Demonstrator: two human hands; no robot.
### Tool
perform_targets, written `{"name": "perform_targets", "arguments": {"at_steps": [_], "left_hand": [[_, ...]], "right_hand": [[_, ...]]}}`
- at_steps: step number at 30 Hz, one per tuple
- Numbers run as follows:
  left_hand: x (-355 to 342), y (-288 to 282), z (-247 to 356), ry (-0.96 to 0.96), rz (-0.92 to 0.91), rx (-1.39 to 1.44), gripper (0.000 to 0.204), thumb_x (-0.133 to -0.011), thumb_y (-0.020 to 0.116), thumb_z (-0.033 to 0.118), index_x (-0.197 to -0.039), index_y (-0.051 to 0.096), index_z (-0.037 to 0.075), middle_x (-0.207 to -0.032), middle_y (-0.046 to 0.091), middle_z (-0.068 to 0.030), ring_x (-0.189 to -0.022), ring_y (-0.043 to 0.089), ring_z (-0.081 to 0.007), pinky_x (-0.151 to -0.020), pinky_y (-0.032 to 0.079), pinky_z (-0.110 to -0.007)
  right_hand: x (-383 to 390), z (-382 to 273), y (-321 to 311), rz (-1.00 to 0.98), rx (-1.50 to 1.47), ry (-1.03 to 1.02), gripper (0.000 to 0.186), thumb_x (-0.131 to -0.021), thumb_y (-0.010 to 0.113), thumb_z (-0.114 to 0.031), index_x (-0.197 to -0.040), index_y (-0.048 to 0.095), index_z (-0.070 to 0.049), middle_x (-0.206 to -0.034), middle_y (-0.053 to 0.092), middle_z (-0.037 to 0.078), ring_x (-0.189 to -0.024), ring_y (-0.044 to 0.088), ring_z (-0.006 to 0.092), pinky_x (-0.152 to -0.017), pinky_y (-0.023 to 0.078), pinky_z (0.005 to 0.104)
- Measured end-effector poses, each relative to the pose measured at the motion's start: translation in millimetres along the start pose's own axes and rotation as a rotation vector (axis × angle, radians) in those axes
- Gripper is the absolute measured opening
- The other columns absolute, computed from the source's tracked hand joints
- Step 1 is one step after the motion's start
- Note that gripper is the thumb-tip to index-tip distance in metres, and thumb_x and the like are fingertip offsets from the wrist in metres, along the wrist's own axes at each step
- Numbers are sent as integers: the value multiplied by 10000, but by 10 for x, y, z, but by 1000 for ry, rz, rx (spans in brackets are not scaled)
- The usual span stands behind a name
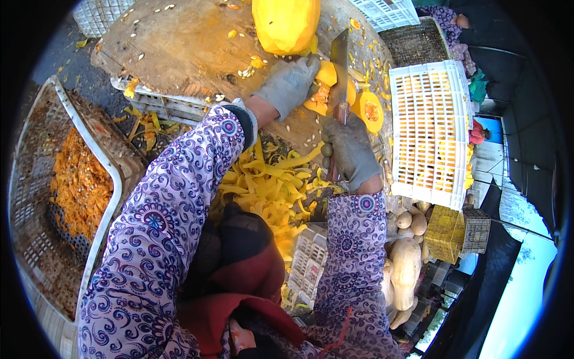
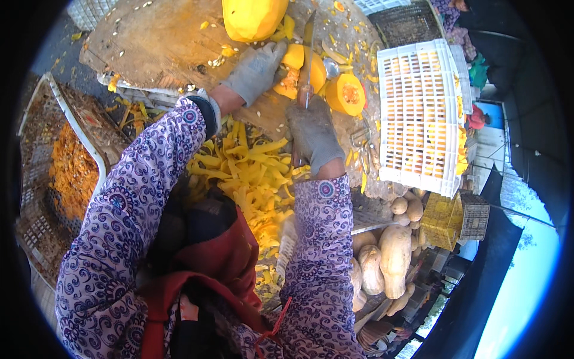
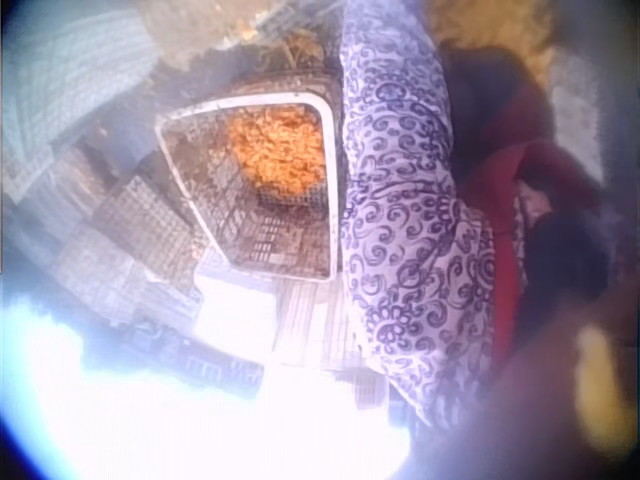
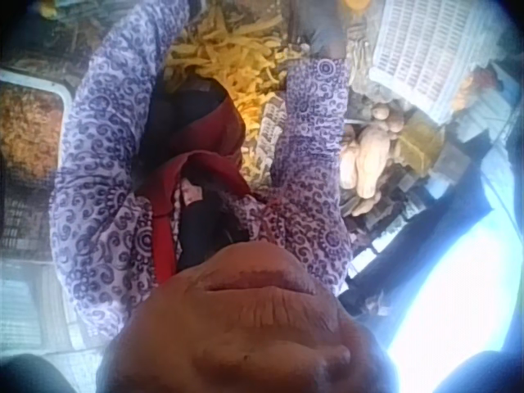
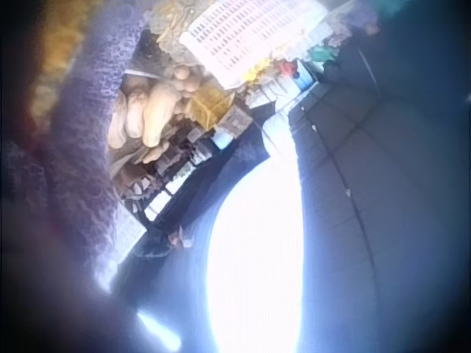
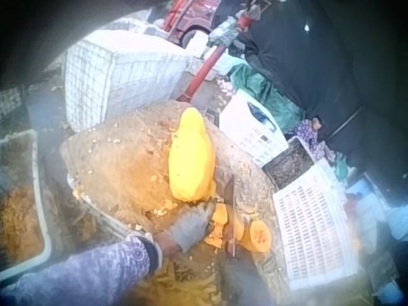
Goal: The person cuts a papaya in half, scoops out the seeds with a spoon, and places the seeds into a basket. The person repeats this process with multiple papayas, using a knife and spoon on a wooden board.
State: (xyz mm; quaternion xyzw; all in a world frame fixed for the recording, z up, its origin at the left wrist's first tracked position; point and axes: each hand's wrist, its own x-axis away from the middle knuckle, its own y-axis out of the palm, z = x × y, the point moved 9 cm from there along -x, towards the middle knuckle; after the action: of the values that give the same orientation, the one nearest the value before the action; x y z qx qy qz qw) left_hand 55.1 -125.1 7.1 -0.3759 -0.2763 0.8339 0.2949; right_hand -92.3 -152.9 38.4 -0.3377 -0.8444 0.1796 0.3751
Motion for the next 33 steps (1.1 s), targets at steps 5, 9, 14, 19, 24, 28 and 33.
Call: {"name": "perform_targets", "arguments": {"at_steps": [5, 9, 14, 19, 24, 28, 33], "left_hand": [[-7, -34, 40, 55, 61, -64, 449, -807, 617, 273, -1139, 439, 28, -967, 588, -172, -813, 630, -334, -680, 508, -403], [-35, 40, -40, 5, 26, -10, 472, -802, 617, 257, -1175, 431, 37, -993, 582, -178, -830, 620, -344, -706, 502, -422], [-76, 111, -97, 17, 32, 46, 517, -798, 608, 228, -1242, 413, 49, -1044, 571, -195, -862, 597, -377, -736, 493, -444], [-61, 122, -134, -5, 18, 63, 514, -808, 583, 232, -1257, 402, 58, -1104, 549, -198, -913, 584, -378, -754, 490, -448], [-64, 79, -76, 2, 45, 7, 426, -796, 622, 235, -1118, 432, 31, -988, 571, -204, -845, 600, -376, -716, 487, -447], [-53, 60, -56, 33, 49, -22, 486, -799, 614, 245, -1193, 410, 46, -1035, 563, -184, -856, 601, -361, -721, 490, -444], [-51, 132, -65, 52, 13, -48, 561, -792, 607, 254, -1276, 388, 75, -1099, 546, -161, -869, 594, -356, -719, 495, -441]], "right_hand": [[266, 317, 23, 42, 11, 34, 178, -862, 487, -177, -953, 439, -32, -583, 460, 58, -407, 466, 164, -359, 401, 316], [15, 212, -15, 44, -8, -35, 197, -862, 485, -197, -943, 449, -20, -595, 470, 82, -428, 494, 180, -379, 408, 323], [-514, -81, 11, -39, 70, -70, 163, -863, 491, -202, -905, 457, -49, -632, 478, 55, -445, 476, 158, -400, 405, 310], [-612, -153, 93, -90, -1, -2, 138, -836, 520, -166, -875, 441, -59, -639, 468, 28, -464, 463, 141, -409, 413, 305], [-341, -49, 92, -84, -75, -25, 127, -845, 505, -157, -870, 433, -55, -630, 462, 32, -462, 471, 148, -392, 417, 317], [-121, 126, 92, -91, -113, 41, 173, -854, 512, -171, -947, 447, -40, -650, 468, 27, -459, 471, 136, -384, 413, 298], [80, 494, 137, -84, -168, 95, 231, -855, 527, -182, -1028, 442, -55, -662, 461, 25, -445, 461, 118, -388, 415, 284]]}}
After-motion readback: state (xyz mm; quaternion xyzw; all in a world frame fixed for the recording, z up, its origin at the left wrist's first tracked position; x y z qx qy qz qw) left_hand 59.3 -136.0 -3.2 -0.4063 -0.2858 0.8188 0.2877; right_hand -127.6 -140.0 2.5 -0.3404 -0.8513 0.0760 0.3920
